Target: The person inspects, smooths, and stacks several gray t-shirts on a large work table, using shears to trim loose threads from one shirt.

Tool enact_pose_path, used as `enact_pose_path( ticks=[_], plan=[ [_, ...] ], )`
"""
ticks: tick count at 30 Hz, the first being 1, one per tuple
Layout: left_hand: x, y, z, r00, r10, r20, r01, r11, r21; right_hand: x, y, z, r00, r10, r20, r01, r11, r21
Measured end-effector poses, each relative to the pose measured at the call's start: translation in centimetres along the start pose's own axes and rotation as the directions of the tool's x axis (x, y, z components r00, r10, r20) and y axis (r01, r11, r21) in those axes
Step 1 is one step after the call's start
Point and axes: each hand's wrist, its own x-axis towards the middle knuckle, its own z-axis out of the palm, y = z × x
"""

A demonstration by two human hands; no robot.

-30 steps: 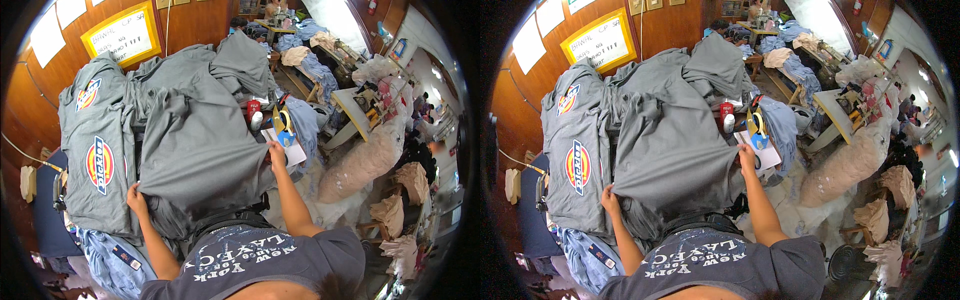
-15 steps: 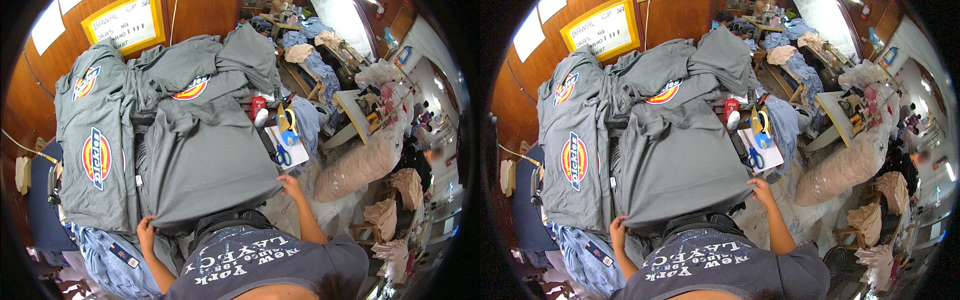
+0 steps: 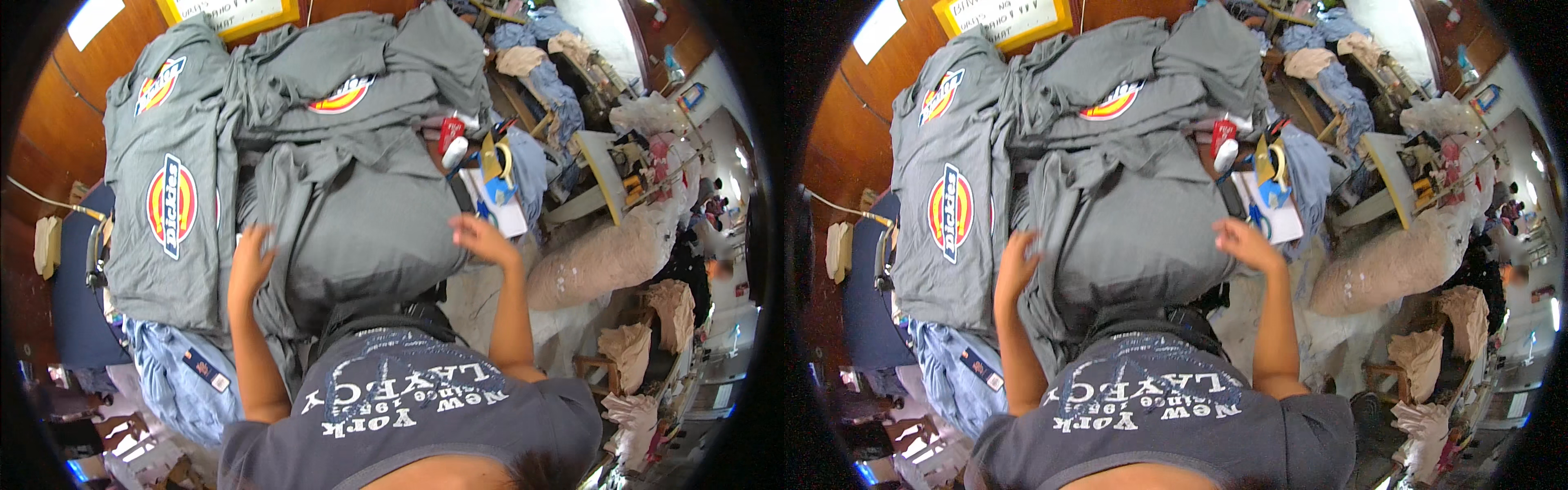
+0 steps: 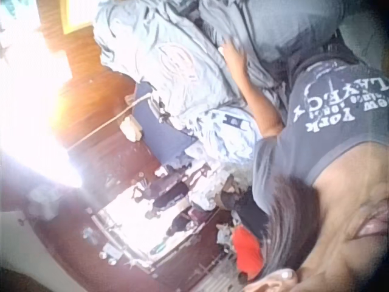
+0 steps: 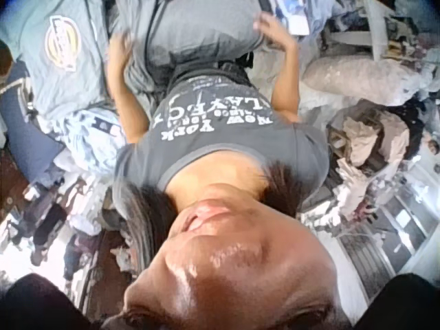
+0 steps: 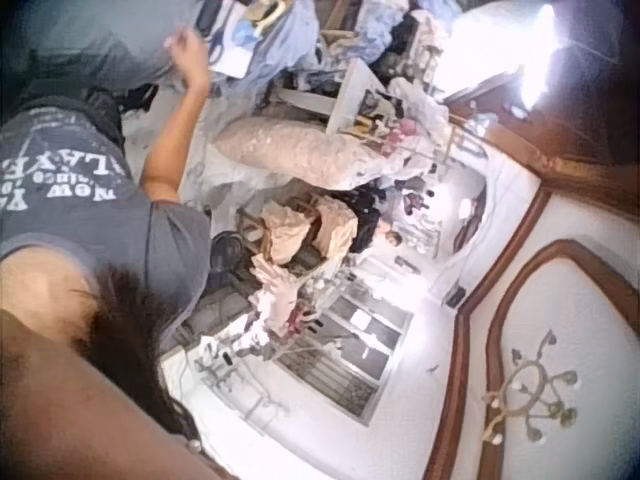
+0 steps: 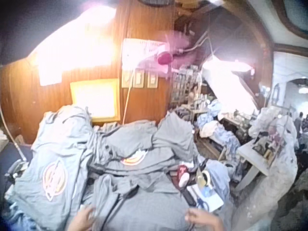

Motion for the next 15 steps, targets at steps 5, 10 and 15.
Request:
enact_pose_path(
  ticks=[5,10,15],
  plan=[
    [8.0,-0.1,3.5,0.995,0.102,0.001,-0.102,0.992,0.072,11.4,-1.3,-1.0,0.988,-0.117,-0.105,0.091,0.969,-0.228],
    [12.7,-1.9,6.6,0.978,0.142,-0.150,-0.116,0.978,0.171,18.7,-1.1,1.4,0.946,-0.302,-0.117,0.190,0.809,-0.556],
    [16.0,-5.1,5.1,0.967,0.239,0.085,-0.252,0.942,0.223,22.3,-2.5,2.1,0.994,-0.101,0.047,0.098,0.596,-0.797]
  ],
)
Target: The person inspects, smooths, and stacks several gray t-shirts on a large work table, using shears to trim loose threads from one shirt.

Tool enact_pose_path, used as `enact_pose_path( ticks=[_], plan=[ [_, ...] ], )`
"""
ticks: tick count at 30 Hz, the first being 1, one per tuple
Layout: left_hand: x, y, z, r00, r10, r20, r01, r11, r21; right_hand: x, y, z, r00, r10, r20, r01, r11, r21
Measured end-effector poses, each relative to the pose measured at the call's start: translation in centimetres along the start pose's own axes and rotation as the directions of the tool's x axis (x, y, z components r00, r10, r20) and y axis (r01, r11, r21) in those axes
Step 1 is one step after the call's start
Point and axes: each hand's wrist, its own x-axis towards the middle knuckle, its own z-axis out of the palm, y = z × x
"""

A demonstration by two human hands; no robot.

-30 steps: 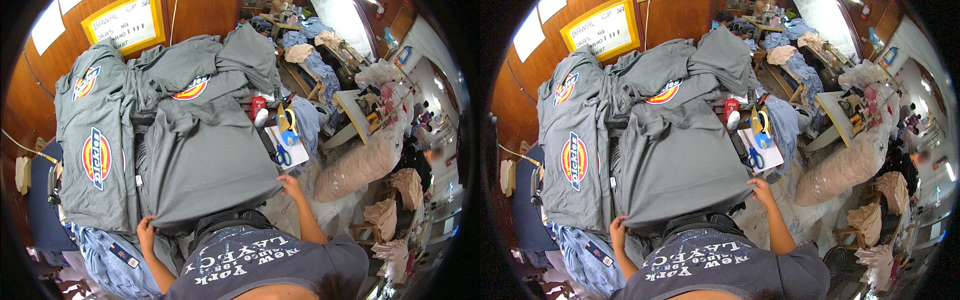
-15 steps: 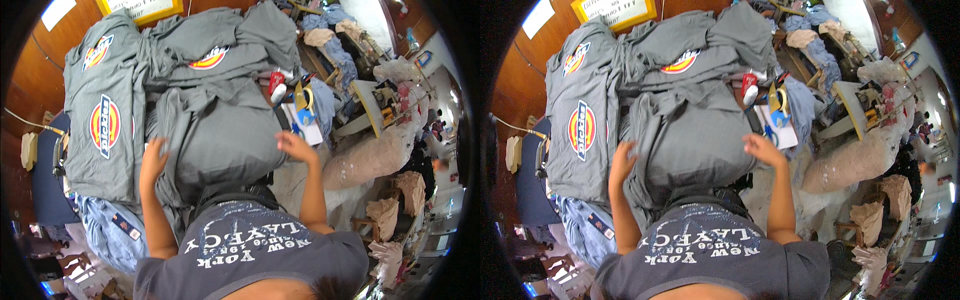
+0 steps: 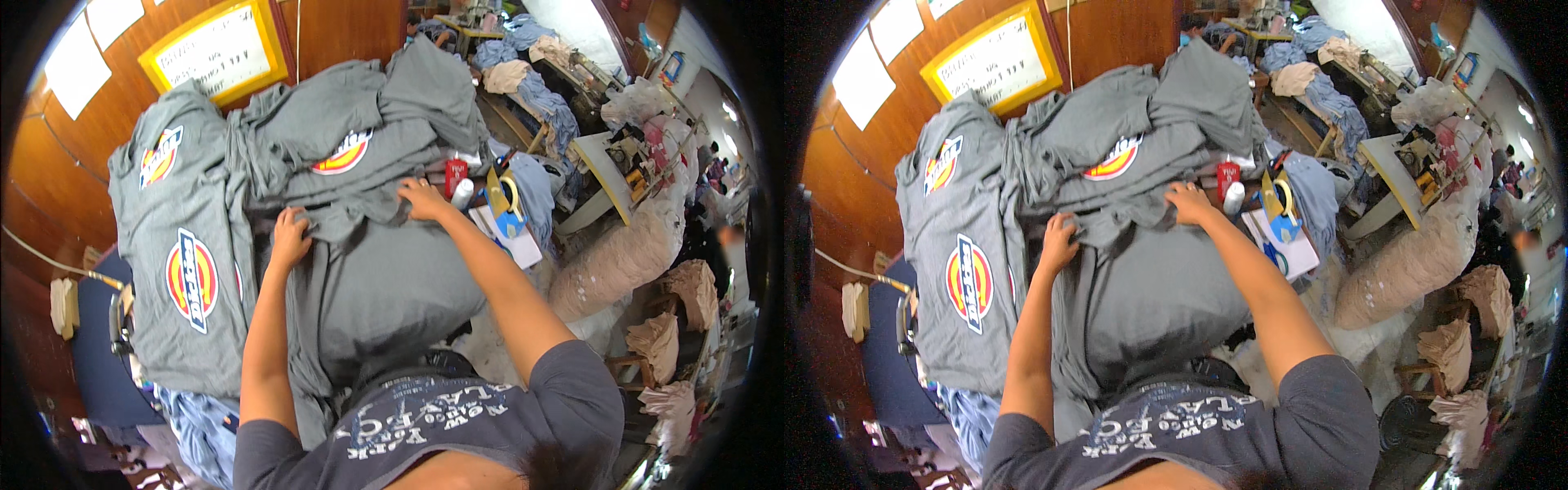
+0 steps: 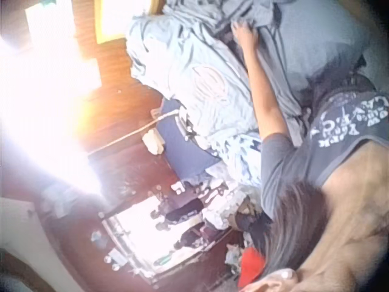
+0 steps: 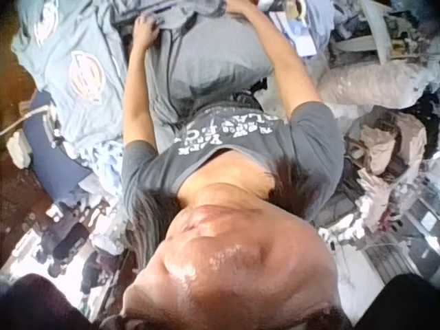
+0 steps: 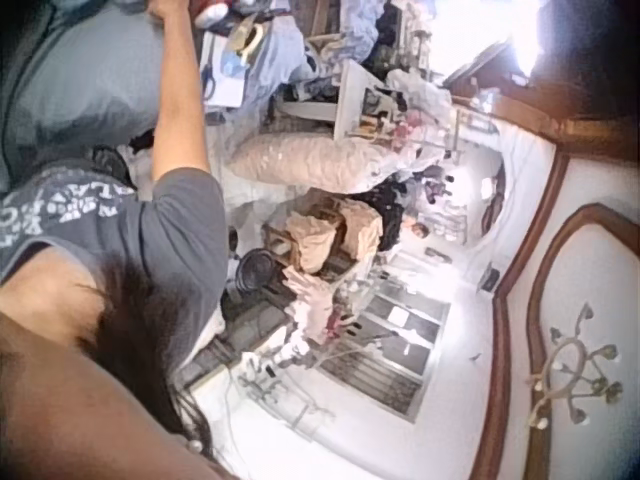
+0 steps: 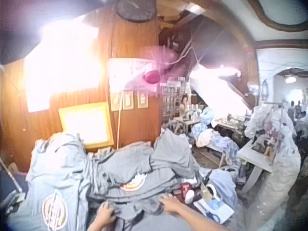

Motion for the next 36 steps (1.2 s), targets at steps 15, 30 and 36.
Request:
enact_pose_path(
  ticks=[15,30,36],
  plan=[
    [-3.5,-3.9,-14.6,0.956,0.054,0.287,-0.127,0.962,0.241,-5.6,4.5,-10.2,0.971,-0.058,-0.230,-0.033,0.927,-0.373],
    [-15.2,4.6,-29.5,0.986,-0.053,-0.155,0.047,0.998,-0.044,-24.3,1.8,-22.2,0.881,0.181,-0.436,0.046,0.887,0.460],
    [-9.4,-6.4,-15.6,0.836,-0.486,0.257,0.535,0.826,-0.178,-7.1,6.7,-10.9,0.978,0.126,-0.169,-0.049,0.915,0.400]
  ],
)
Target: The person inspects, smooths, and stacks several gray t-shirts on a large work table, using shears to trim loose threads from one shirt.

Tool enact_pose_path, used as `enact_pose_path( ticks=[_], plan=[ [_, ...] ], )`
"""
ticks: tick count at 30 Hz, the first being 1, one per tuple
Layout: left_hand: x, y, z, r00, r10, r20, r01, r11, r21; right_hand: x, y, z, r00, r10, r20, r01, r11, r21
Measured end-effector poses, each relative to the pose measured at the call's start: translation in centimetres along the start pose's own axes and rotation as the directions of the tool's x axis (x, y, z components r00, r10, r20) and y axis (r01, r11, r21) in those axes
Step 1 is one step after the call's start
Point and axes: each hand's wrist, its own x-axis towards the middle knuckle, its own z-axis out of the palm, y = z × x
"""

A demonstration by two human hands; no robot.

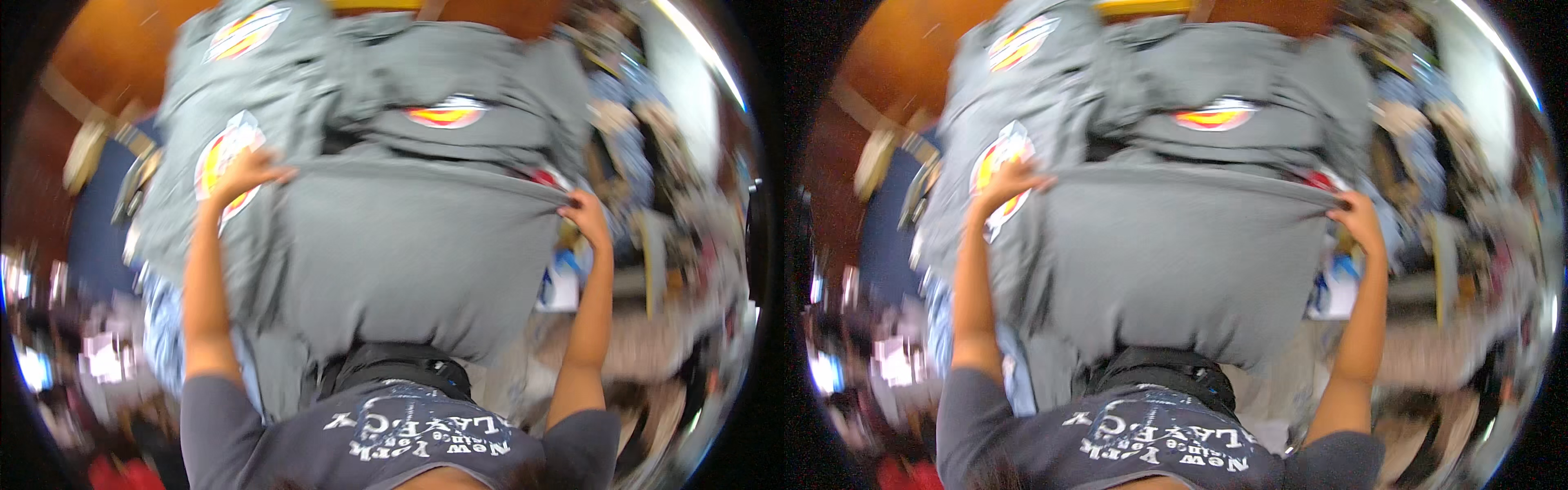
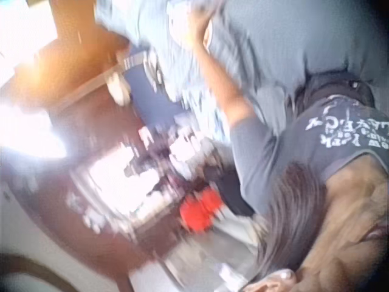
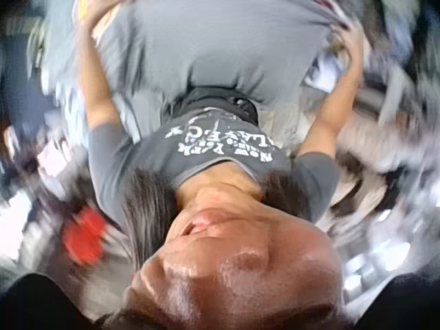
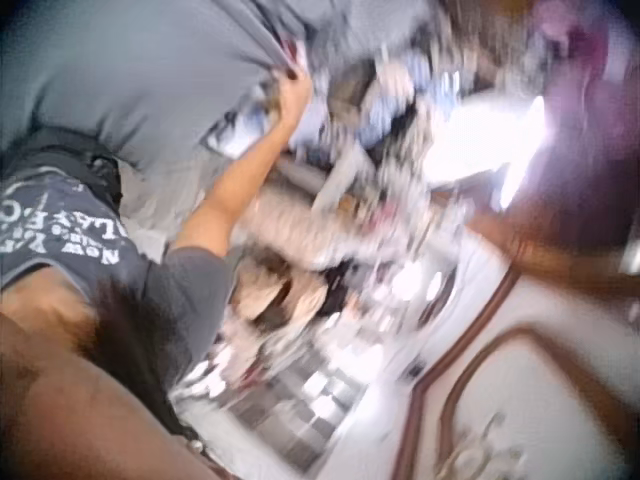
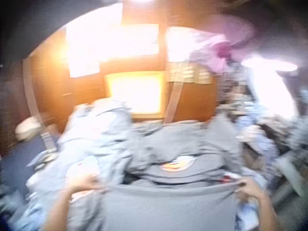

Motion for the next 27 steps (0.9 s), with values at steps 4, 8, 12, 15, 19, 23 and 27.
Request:
enact_pose_path(
  ticks=[4,8,12,15,19,23,27],
  plan=[
    [8.4,-0.8,6.9,0.988,-0.136,0.077,0.131,0.989,0.071,5.6,9.3,8.9,0.993,-0.075,-0.087,0.092,0.972,0.218],
    [3.6,3.0,11.2,0.696,0.021,-0.717,0.283,0.910,0.302,4.2,0.9,13.7,0.894,-0.289,-0.341,0.167,0.924,-0.344],
    [-0.1,9.0,20.4,0.865,0.148,-0.479,-0.047,0.975,0.216,-1.3,-8.4,19.1,0.918,-0.395,-0.029,0.360,0.865,-0.350],
    [-1.0,9.2,24.8,0.889,0.271,-0.369,-0.187,0.950,0.248,-3.2,-9.5,22.0,0.939,-0.280,0.198,0.341,0.823,-0.454],
    [-1.3,8.2,23.6,0.916,0.220,-0.335,-0.134,0.956,0.261,-2.6,-6.9,19.1,0.981,-0.089,0.174,0.183,0.729,-0.660],
    [-0.7,7.2,20.8,0.892,0.168,-0.419,-0.006,0.933,0.360,-1.8,-2.1,18.2,0.998,-0.040,0.046,0.061,0.761,-0.645],
    [0.6,6.4,19.4,0.930,-0.021,-0.366,0.083,0.985,0.153,-1.6,-1.0,18.7,0.998,-0.057,-0.015,0.036,0.792,-0.610]
  ],
)
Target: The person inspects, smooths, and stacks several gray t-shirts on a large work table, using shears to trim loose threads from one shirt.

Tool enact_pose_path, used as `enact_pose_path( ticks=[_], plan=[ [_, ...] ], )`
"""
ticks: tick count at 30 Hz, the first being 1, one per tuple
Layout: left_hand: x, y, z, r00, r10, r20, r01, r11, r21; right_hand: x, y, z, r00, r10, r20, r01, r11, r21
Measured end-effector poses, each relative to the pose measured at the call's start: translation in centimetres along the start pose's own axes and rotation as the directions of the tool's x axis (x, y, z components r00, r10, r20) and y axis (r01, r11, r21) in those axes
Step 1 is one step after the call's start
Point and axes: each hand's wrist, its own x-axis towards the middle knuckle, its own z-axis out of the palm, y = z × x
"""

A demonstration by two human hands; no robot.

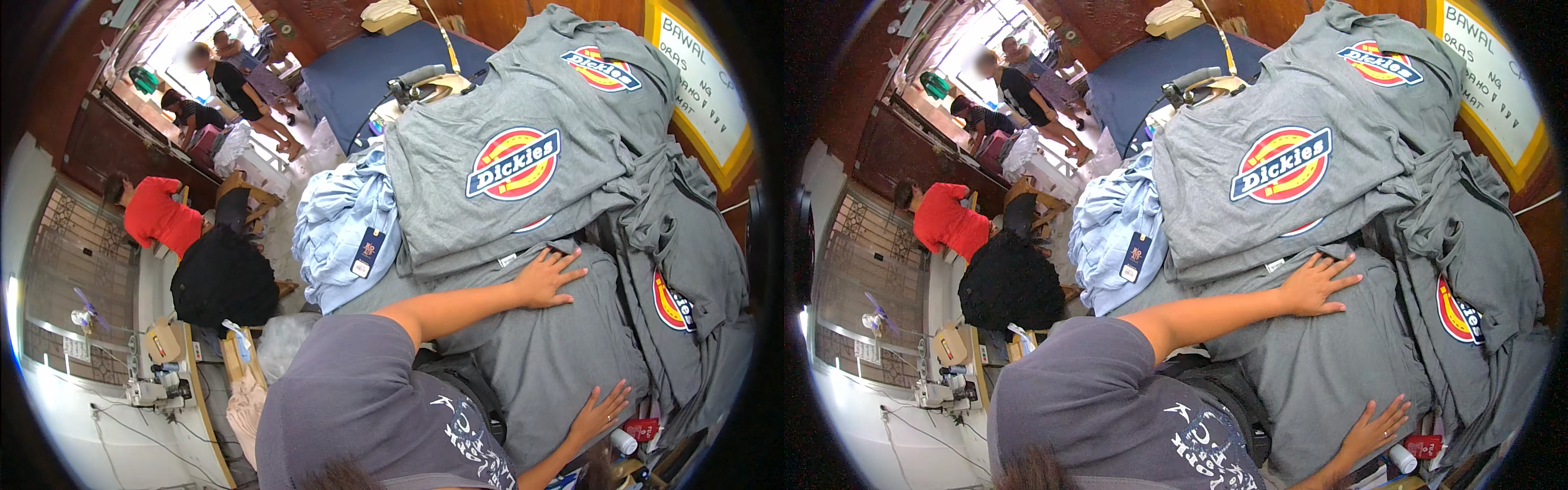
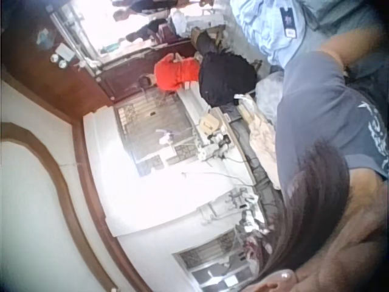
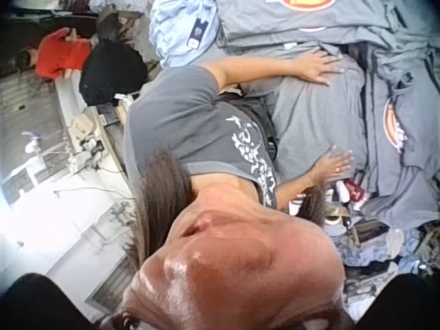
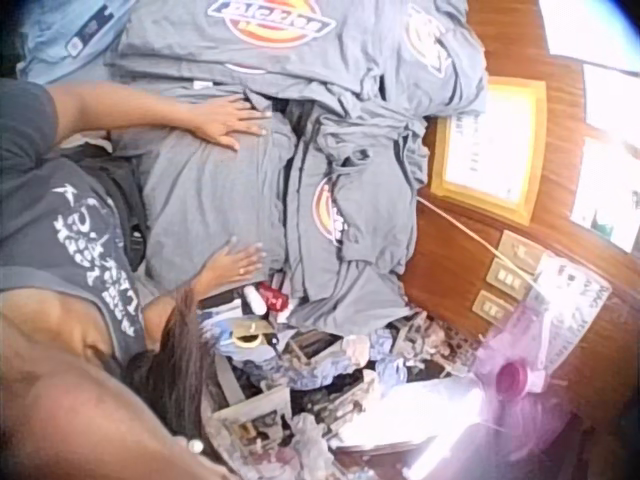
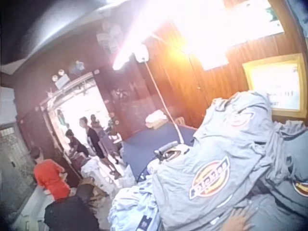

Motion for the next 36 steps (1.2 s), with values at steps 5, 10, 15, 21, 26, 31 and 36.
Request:
enact_pose_path(
  ticks=[5,10,15,21,26,31,36],
  plan=[
    [0.1,-0.1,0.2,0.995,0.032,-0.093,-0.029,0.999,0.029,0.1,-0.1,-0.4,1.000,-0.002,0.000,0.002,0.998,0.068],
    [0.0,-0.3,-0.3,0.986,0.020,-0.164,-0.020,1.000,-0.001,0.1,0.6,-1.5,0.997,-0.078,-0.020,0.081,0.954,0.288],
    [-5.1,-0.2,-4.5,0.945,0.139,-0.295,-0.140,0.990,0.016,-4.3,5.0,-3.0,0.991,-0.099,-0.090,0.133,0.685,0.716],
    [-21.7,-1.3,-4.7,0.948,-0.092,-0.306,0.096,0.995,-0.003,-17.2,13.9,2.8,0.883,-0.224,0.413,-0.424,0.000,0.906],
    [-29.0,-1.6,-0.2,0.839,-0.482,-0.253,0.408,0.864,-0.295,-24.1,13.8,1.4,0.619,-0.108,0.778,-0.751,0.209,0.626],
    [-27.0,-1.4,0.6,0.682,-0.687,-0.251,0.476,0.677,-0.561,-24.9,12.4,6.2,0.675,-0.241,0.697,-0.712,0.038,0.702],
    [-28.8,-3.0,1.2,0.739,-0.673,0.037,0.595,0.625,-0.506,-24.1,6.5,4.6,0.705,-0.092,0.703,-0.707,-0.022,0.707]
  ],
)
